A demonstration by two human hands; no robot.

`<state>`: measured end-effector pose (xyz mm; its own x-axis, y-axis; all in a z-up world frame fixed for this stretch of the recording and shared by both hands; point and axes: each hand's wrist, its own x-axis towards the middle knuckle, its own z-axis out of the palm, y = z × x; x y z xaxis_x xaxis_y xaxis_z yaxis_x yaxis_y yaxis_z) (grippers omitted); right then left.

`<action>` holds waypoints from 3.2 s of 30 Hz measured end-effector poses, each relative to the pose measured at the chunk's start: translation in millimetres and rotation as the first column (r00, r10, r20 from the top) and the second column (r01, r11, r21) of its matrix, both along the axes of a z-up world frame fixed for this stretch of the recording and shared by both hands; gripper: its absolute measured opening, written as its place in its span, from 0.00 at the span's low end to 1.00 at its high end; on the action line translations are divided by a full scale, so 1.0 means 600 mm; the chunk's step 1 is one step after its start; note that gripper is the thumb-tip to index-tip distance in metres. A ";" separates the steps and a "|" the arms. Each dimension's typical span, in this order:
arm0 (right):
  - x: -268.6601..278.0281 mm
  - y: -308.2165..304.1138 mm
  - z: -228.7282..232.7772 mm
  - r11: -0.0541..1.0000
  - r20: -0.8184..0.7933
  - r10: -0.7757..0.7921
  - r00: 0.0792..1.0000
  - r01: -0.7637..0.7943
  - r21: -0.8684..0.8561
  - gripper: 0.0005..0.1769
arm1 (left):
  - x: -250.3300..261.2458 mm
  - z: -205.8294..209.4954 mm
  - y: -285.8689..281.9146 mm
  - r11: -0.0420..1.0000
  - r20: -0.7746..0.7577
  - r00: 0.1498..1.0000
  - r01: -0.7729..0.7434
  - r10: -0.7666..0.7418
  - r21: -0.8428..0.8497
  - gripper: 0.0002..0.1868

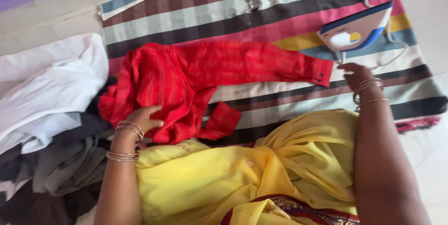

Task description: The person irons a red patterned shirt on a striped mat laid on the floor. They repeatedly smooth the fabric with one hand and move the iron with the other, adjusting the shirt and ironing different sections including the sleeves and body.

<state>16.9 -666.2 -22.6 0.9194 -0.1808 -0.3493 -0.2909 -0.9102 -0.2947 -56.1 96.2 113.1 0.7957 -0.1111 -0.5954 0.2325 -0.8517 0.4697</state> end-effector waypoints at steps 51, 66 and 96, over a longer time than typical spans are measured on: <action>0.051 -0.159 -0.200 0.716 -0.040 -0.529 0.848 0.471 0.516 0.29 | 0.340 -0.289 -0.501 0.962 0.768 0.586 0.089 -0.260 0.258 0.37; 0.133 -0.067 -0.127 0.224 0.193 -0.776 0.601 -0.023 0.974 0.32 | 0.272 -0.345 -0.531 0.936 0.473 0.854 0.042 -0.215 0.350 0.53; 0.079 0.155 0.069 0.957 0.193 0.219 0.956 -0.172 -0.233 0.27 | 0.209 -0.346 -0.458 0.919 0.485 0.855 -0.027 -0.183 0.393 0.51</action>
